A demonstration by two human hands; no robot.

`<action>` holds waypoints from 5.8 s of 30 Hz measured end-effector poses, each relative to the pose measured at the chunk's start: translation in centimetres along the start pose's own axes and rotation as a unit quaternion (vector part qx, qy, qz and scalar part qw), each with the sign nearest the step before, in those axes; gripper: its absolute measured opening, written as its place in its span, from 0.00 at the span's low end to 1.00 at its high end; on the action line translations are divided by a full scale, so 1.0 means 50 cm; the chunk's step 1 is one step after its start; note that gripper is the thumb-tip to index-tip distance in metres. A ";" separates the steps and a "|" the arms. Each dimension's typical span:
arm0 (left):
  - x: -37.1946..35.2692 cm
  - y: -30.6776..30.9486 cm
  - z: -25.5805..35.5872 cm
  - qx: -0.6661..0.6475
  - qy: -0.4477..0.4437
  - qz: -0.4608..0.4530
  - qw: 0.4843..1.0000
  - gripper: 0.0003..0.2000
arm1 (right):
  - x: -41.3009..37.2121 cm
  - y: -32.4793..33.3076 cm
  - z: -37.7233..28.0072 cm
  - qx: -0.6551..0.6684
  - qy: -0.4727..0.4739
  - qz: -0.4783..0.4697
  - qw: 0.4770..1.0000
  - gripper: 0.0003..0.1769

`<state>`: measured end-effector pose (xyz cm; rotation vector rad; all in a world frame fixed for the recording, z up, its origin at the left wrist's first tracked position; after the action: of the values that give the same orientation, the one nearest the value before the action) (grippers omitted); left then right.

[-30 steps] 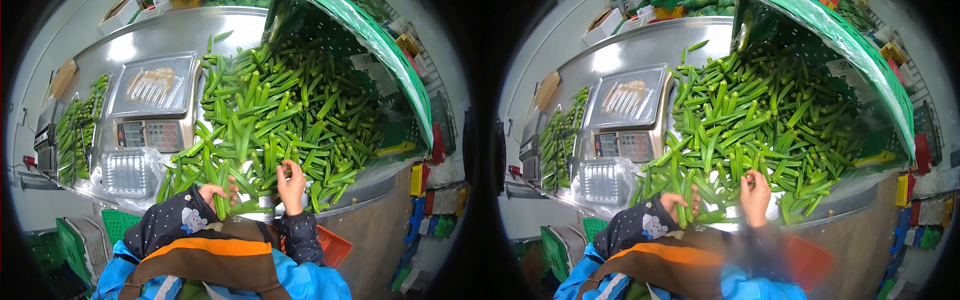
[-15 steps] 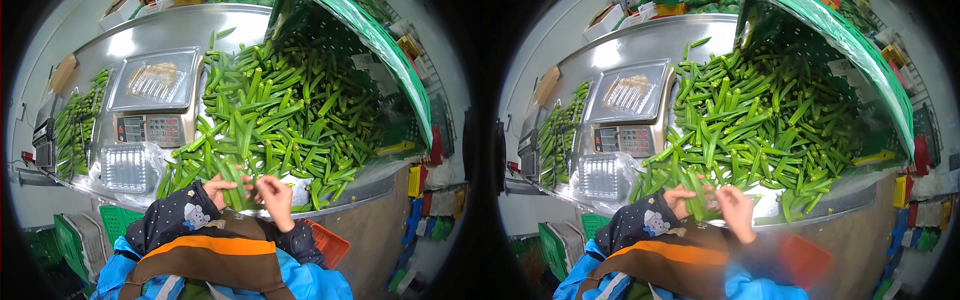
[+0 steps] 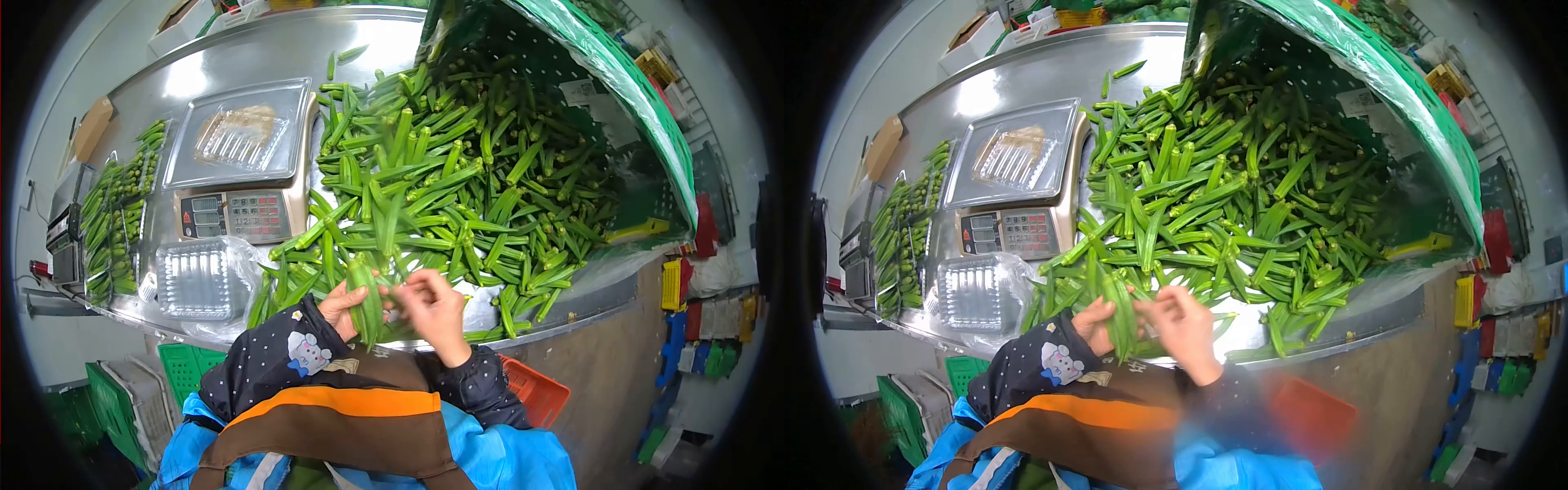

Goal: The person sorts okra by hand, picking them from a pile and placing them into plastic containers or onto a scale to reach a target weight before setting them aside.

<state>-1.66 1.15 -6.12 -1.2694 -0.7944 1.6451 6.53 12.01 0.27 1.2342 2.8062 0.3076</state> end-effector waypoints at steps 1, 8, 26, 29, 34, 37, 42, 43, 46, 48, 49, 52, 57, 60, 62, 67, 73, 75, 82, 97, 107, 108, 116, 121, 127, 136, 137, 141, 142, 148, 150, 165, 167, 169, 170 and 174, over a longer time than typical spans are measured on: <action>0.000 0.004 0.001 -0.002 0.000 -0.002 1.000 0.18 | 0.008 0.042 0.054 -0.021 -0.037 0.072 0.996 0.10; -0.008 0.028 -0.002 0.082 0.030 0.033 0.996 0.23 | 0.042 0.147 0.155 -0.286 0.035 0.157 0.945 0.16; -0.012 0.006 -0.014 0.027 0.046 -0.074 0.996 0.29 | 0.057 0.283 0.167 -0.299 0.001 0.272 0.915 0.13; -0.010 0.025 -0.016 0.054 0.045 -0.045 0.996 0.30 | 0.075 0.294 0.200 -0.412 -0.064 0.252 0.873 0.16; -0.008 0.019 -0.005 0.066 0.017 -0.063 0.996 0.31 | 0.021 0.307 0.183 -0.136 -0.027 0.310 0.941 0.17; 0.003 0.013 -0.010 0.072 0.018 -0.071 0.995 0.32 | -0.029 0.187 0.129 0.114 -0.022 0.209 0.971 0.16; 0.012 0.006 -0.019 0.071 0.002 -0.069 0.995 0.30 | -0.088 -0.014 0.012 -0.019 -0.045 -0.020 0.999 0.18; 0.012 0.016 -0.020 0.072 0.004 -0.069 0.995 0.30 | -0.082 -0.029 -0.013 0.002 0.013 -0.052 0.999 0.16; -0.007 0.022 -0.010 0.081 0.030 -0.019 0.996 0.26 | -0.062 0.008 0.020 0.070 -0.007 -0.028 0.997 0.12; -0.014 0.014 -0.005 0.034 0.039 -0.021 0.998 0.25 | -0.047 0.104 0.088 0.052 -0.064 0.080 0.993 0.10; -0.017 0.012 -0.004 -0.011 0.045 -0.022 0.999 0.24 | -0.043 0.166 0.107 -0.013 -0.042 0.128 0.991 0.10; -0.015 0.002 -0.003 -0.008 0.044 -0.020 0.999 0.26 | -0.069 0.311 0.123 -0.369 -0.026 0.179 0.912 0.16; -0.010 -0.002 -0.012 0.009 0.064 -0.031 0.997 0.28 | -0.130 0.371 0.220 -0.506 -0.142 0.118 0.842 0.18; -0.015 -0.020 -0.010 0.038 0.065 -0.040 0.996 0.30 | -0.132 0.341 0.226 -0.237 -0.187 0.142 0.943 0.16; -0.011 -0.020 -0.016 0.038 0.084 -0.052 0.994 0.31 | -0.122 0.272 0.208 0.154 -0.249 0.092 0.952 0.16; -0.012 -0.026 -0.015 0.055 0.073 -0.033 0.995 0.31 | -0.111 0.145 0.157 0.278 -0.226 0.035 0.933 0.23; -0.010 -0.045 -0.012 0.089 0.040 -0.070 0.993 0.30 | -0.076 -0.020 0.011 0.269 -0.145 -0.033 0.951 0.19; -0.009 -0.032 -0.009 0.080 0.013 -0.054 0.995 0.28 | -0.067 -0.037 -0.010 0.056 -0.093 -0.078 0.991 0.15; 0.002 -0.021 0.021 0.137 -0.082 0.022 0.987 0.23 | -0.046 -0.099 0.018 0.218 -0.144 -0.167 0.951 0.49; -0.168 -0.048 0.277 0.252 -0.305 0.190 0.899 0.35 | 0.340 -0.369 -0.184 -0.006 0.091 -0.305 0.948 0.47; -0.221 0.120 0.254 0.192 -0.171 0.214 0.942 0.26 | 0.556 -0.653 -0.147 -0.344 0.186 -0.334 0.857 0.58; -0.225 0.129 0.256 0.184 -0.173 0.215 0.943 0.26 | 0.558 -0.648 -0.142 -0.345 0.183 -0.335 0.857 0.58; -0.209 0.132 0.242 0.184 -0.140 0.227 0.946 0.22 | 0.433 -0.248 -0.154 -0.127 0.129 -0.198 0.963 0.40; -0.202 0.113 0.312 0.347 -0.309 0.202 0.862 0.13 | 0.227 0.265 0.014 -0.119 -0.020 0.104 0.987 0.20; -0.129 -0.010 0.691 0.889 -0.372 0.244 0.110 0.29 | -0.082 0.594 0.095 -0.280 -0.105 0.318 0.900 0.13; -0.004 0.113 0.881 0.938 -0.207 0.261 0.098 0.25 | -0.111 0.527 0.240 -0.299 -0.100 0.357 0.880 0.13; 0.002 0.127 0.892 0.939 -0.211 0.254 0.097 0.25 | -0.097 0.520 0.242 -0.298 -0.103 0.382 0.869 0.15; -0.004 0.053 0.815 0.910 -0.366 0.172 0.095 0.28 | -0.054 0.490 0.228 -0.342 -0.120 0.395 0.844 0.18; -0.023 -0.016 0.746 0.886 -0.410 0.189 0.102 0.27 | -0.061 0.486 0.230 -0.319 -0.110 0.406 0.849 0.15; 0.085 -0.099 0.152 0.380 0.100 -0.040 0.918 0.24 | -0.132 0.264 0.181 0.138 -0.098 0.314 0.934 0.11; 0.109 -0.085 0.012 0.354 0.180 0.006 0.918 0.23 | -0.123 0.178 0.131 0.126 -0.107 0.197 0.966 0.12; 0.141 -0.070 -0.080 0.170 0.175 0.042 0.969 0.23 | -0.049 0.379 0.238 0.356 -0.110 0.356 0.857 0.11; 0.153 -0.064 -0.100 0.161 0.189 -0.007 0.969 0.26 | -0.092 0.274 0.186 0.308 -0.099 0.261 0.910 0.12; 0.154 -0.086 -0.137 0.123 0.226 -0.002 0.966 0.26 | -0.118 0.171 0.170 0.294 -0.179 0.082 0.935 0.12; 0.151 -0.094 -0.156 0.060 0.261 -0.023 0.963 0.22 | -0.119 0.195 0.164 0.198 -0.184 0.117 0.956 0.10; 0.138 -0.062 -0.168 0.106 0.287 -0.004 0.952 0.15 | -0.079 0.429 0.149 -0.153 -0.106 0.385 0.904 0.12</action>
<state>6.62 8.47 -8.40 -1.4767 -0.2575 1.2118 25.71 24.44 -2.70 2.0673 1.8720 0.5724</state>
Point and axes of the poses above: each hand's wrist, its own x-axis towards the middle knuckle, its own y-axis out of the back of the hand, z = x × y, the point moved 8 cm from there along x, towards the middle knuckle, and after that the axes turned 4 degrees about x, right-handed, at the moved point
